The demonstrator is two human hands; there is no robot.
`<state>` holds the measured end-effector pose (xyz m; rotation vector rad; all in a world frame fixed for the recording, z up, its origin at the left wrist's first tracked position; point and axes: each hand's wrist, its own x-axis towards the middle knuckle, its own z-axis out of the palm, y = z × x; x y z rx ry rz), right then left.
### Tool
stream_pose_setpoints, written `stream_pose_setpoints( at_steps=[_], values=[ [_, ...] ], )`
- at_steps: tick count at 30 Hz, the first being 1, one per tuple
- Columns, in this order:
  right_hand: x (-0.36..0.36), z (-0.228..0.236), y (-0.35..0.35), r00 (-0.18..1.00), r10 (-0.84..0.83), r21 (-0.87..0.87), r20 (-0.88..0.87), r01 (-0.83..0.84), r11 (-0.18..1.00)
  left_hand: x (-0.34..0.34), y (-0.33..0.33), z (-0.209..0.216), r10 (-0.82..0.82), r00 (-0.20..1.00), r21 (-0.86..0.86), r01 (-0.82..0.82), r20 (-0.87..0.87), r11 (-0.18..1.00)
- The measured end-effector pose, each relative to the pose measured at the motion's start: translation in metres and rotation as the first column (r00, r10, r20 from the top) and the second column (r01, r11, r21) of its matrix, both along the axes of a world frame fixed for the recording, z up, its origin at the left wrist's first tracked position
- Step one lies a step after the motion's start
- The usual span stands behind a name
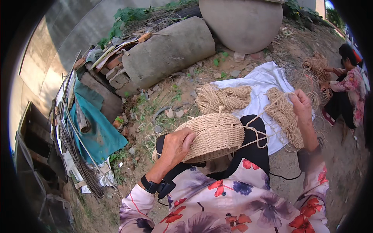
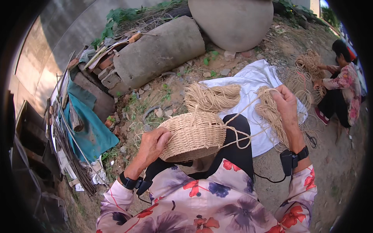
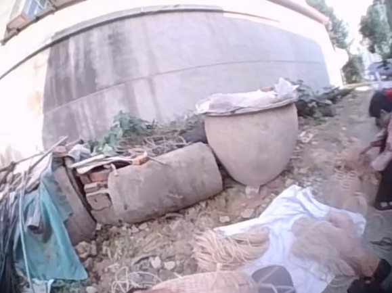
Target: Weaving a straw or wicker basket outdoors.
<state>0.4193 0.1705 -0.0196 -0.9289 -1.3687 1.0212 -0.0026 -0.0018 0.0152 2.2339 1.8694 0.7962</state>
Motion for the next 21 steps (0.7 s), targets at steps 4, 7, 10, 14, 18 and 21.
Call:
stream_pose_setpoints(
  at_steps=[4, 7, 10, 14, 18, 21],
  values=[
    [0.194, 0.039, 0.044, 0.817, -0.573, 0.227, 0.069, 0.547, 0.806, 0.006, 0.002, 0.005, 0.114, 0.994, -0.084, -0.113, 0.004, 0.99],
    [0.302, 0.046, 0.05, 0.443, -0.849, 0.441, 0.289, 0.725, 0.529, 0.009, 0.008, 0.01, 0.013, 0.992, 0.046, -0.007, -0.126, 0.999],
    [0.32, -0.009, 0.023, 0.232, -0.636, 0.427, 0.736, 0.57, 0.702, 0.011, 0.015, 0.013, -0.025, 0.953, 0.054, 0.043, -0.301, 0.998],
    [0.223, -0.096, 0.003, 0.375, -0.425, 0.199, 0.824, 0.511, 0.836, 0.018, 0.023, 0.019, -0.02, 0.885, -0.06, -0.009, -0.466, 0.998],
    [0.11, -0.127, -0.026, 0.605, -0.166, -0.061, 0.779, 0.336, 0.94, 0.02, 0.027, 0.015, -0.03, 0.918, 0.085, 0.069, -0.395, 0.994],
    [0.057, -0.132, -0.041, 0.556, -0.125, 0.018, 0.822, 0.195, 0.981, -0.012, 0.024, -0.011, 0.087, 0.945, 0.226, -0.015, -0.314, 0.974]
  ],
)
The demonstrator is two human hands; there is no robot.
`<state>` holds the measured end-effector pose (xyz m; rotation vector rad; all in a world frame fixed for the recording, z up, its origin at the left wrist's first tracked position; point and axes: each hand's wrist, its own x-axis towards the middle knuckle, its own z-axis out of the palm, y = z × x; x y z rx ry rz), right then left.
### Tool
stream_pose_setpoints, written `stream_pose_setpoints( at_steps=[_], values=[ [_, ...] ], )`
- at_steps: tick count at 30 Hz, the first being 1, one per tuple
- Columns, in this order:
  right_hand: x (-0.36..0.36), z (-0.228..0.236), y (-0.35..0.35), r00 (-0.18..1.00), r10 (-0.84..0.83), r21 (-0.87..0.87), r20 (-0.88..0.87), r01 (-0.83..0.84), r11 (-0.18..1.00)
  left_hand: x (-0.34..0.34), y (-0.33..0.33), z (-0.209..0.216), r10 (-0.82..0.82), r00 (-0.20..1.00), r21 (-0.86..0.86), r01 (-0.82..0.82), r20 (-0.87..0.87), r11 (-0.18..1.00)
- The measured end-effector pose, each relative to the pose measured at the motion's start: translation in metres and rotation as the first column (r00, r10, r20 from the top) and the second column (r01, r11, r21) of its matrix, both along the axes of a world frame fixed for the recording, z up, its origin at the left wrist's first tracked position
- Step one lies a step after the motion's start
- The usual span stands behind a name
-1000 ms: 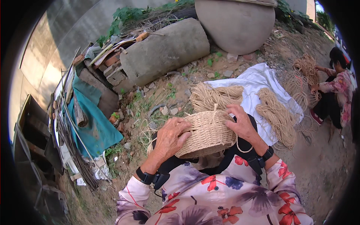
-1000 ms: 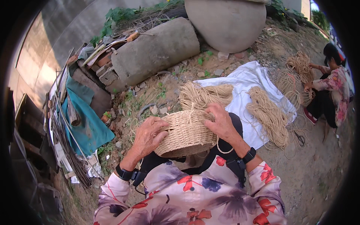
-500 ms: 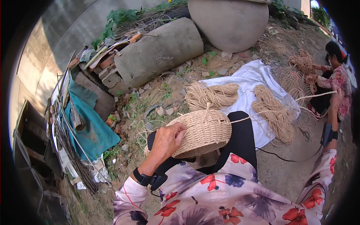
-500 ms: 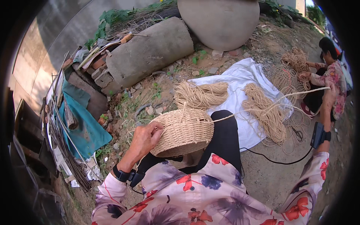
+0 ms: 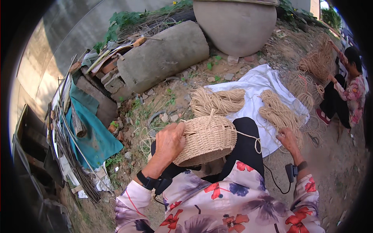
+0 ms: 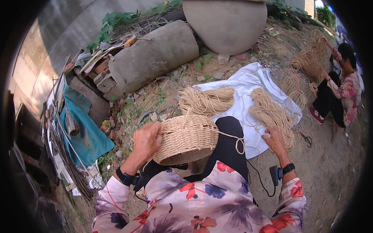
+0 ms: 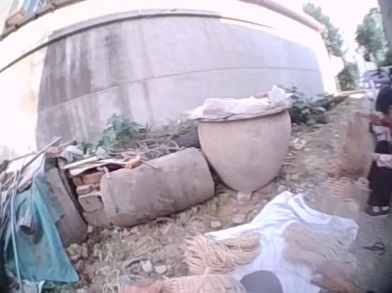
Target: Weaving a straw or wicker basket outdoors.
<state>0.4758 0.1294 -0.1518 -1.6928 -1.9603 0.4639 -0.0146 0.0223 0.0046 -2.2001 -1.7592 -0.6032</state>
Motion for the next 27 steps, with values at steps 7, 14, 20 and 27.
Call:
stream_pose_setpoints(
  at_steps=[7, 14, 20, 27],
  values=[
    [-0.011, -0.004, 0.001, 0.999, 0.034, 0.038, -0.011, -0.033, 0.999, -0.313, -0.187, -0.019, 0.698, 0.633, 0.089, -0.716, -0.335, 0.693],
    [-0.025, 0.018, -0.007, 0.995, -0.089, -0.059, -0.038, 0.087, 0.994, -0.432, -0.424, 0.013, 0.907, -0.026, 0.294, -0.95, -0.42, 0.109],
    [-0.106, 0.054, -0.002, 0.928, 0.22, 0.303, -0.301, -0.125, 0.945, -0.23, -0.138, -0.019, 0.521, 0.805, -0.316, -0.434, 0.284, 0.844],
    [-0.125, 0.048, -0.03, 0.884, 0.198, 0.129, -0.424, -0.157, 0.979, -0.008, -0.021, 0.01, 0.008, 0.917, -0.267, 0.108, 0.4, 0.958]
  ],
)
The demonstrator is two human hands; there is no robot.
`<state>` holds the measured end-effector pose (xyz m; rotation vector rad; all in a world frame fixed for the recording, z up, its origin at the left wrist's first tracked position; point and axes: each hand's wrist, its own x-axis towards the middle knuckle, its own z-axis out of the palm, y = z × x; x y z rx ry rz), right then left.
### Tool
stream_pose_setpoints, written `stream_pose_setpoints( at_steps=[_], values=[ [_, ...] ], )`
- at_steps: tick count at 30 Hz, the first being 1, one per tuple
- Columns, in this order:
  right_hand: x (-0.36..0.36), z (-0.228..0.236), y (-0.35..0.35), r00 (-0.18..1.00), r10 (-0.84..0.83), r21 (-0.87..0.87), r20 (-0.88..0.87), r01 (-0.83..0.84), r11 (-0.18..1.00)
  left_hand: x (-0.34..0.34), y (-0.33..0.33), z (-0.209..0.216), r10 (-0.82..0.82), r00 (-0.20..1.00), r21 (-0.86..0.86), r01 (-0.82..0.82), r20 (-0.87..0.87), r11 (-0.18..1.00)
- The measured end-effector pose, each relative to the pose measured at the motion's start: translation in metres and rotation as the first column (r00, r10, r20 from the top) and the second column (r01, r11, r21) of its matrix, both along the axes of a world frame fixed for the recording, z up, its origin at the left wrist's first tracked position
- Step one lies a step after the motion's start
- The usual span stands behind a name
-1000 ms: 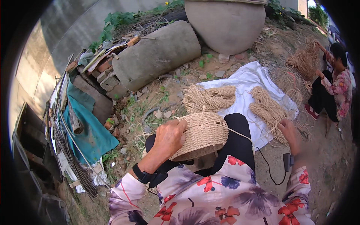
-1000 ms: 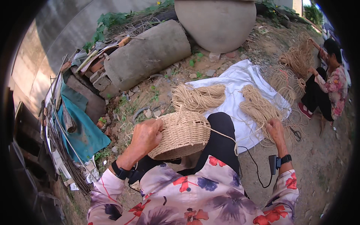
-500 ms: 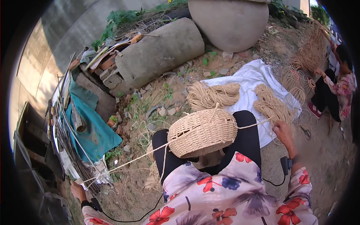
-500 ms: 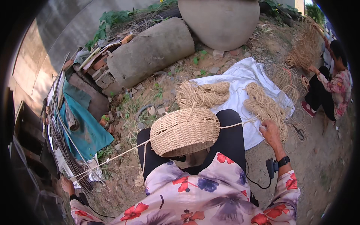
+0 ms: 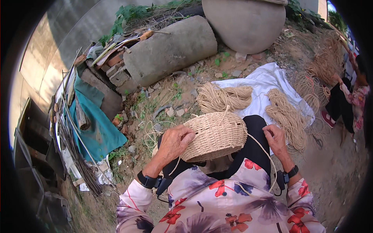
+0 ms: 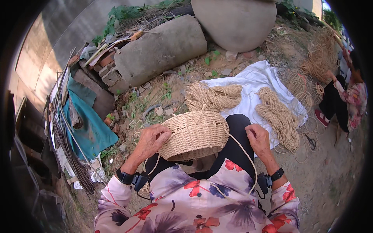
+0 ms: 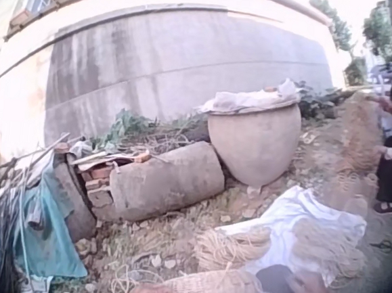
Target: Weaving a straw or wicker basket outdoors.
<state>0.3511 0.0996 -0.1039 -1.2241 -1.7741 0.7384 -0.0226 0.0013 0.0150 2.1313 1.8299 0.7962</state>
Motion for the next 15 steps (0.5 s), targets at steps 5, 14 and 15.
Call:
stream_pose_setpoints(
  at_steps=[5, 14, 15],
  values=[
    [0.009, -0.013, -0.006, 1.0, -0.017, -0.015, -0.026, 0.017, 1.0, 0.01, 0.016, 0.01, -0.026, 0.99, -0.08, 0.014, -0.141, 0.997],
    [0.007, -0.016, -0.009, 1.0, -0.018, 0.037, -0.014, 0.019, 0.999, 0.029, 0.016, 0.008, 0.01, 0.942, 0.07, 0.014, -0.335, 0.997],
    [0.007, -0.017, -0.008, 1.0, -0.016, 0.034, -0.013, 0.017, 0.999, 0.023, 0.017, 0.001, 0.028, 0.958, 0.06, -0.011, -0.285, 0.998]
  ],
)
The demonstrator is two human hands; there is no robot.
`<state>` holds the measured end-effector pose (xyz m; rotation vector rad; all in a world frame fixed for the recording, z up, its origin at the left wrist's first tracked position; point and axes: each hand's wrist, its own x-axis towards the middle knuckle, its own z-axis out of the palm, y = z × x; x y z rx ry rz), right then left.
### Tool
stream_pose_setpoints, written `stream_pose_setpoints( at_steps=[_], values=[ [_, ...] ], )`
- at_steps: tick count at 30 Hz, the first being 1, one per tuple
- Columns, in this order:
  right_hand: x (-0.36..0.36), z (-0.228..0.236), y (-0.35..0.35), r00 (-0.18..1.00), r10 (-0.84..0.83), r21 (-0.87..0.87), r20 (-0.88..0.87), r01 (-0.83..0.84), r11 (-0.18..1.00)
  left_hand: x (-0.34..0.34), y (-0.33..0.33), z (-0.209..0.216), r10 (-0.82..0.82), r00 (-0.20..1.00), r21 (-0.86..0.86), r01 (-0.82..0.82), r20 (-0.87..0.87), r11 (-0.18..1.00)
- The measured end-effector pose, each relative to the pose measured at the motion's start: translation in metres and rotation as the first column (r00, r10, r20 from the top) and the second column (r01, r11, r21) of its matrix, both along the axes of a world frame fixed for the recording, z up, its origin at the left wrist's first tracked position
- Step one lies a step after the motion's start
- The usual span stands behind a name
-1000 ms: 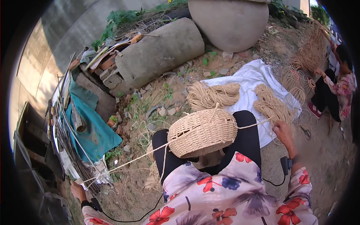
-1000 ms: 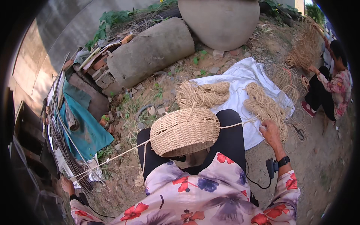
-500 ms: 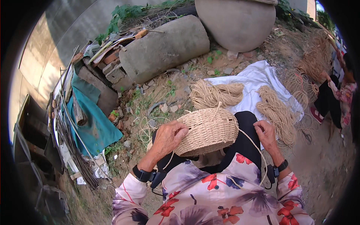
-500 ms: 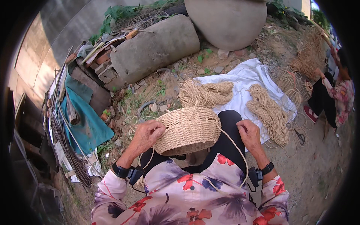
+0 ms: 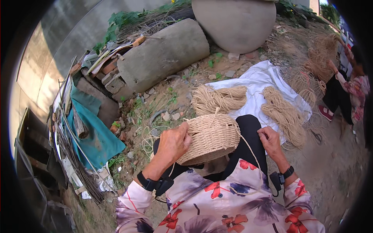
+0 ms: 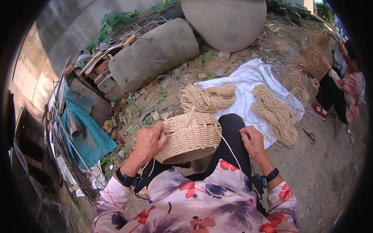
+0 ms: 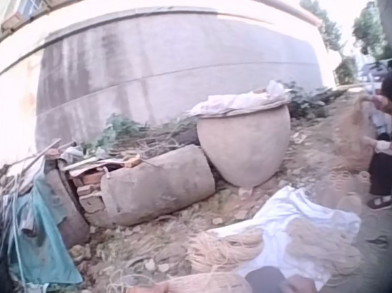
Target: Weaving a straw or wicker basket outdoors.
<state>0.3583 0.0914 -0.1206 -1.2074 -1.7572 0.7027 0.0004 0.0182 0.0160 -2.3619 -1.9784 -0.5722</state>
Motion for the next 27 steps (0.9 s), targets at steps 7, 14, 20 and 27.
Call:
stream_pose_setpoints(
  at_steps=[7, 14, 20, 27],
  values=[
    [0.018, -0.01, 0.005, 0.999, -0.041, 0.003, 0.034, 0.041, 0.999, -0.229, -0.09, -0.045, 0.539, 0.818, 0.289, -0.477, -0.198, 0.83],
    [0.023, 0.006, 0.006, 0.996, -0.069, -0.108, 0.051, 0.075, 0.991, -0.512, -0.39, -0.065, 0.764, 0.418, 0.259, -0.768, -0.491, 0.586],
    [-0.055, 0.073, 0.001, 0.96, 0.272, 0.015, -0.064, -0.271, 0.962, -0.363, -0.315, -0.05, 0.843, 0.413, -0.266, -0.818, 0.345, 0.51],
    [-0.142, 0.143, -0.048, 0.643, 0.756, 0.299, 0.121, -0.75, 0.59, -0.043, -0.116, 0.005, 0.195, 0.792, -0.486, 0.142, 0.578, 0.863]
  ],
)
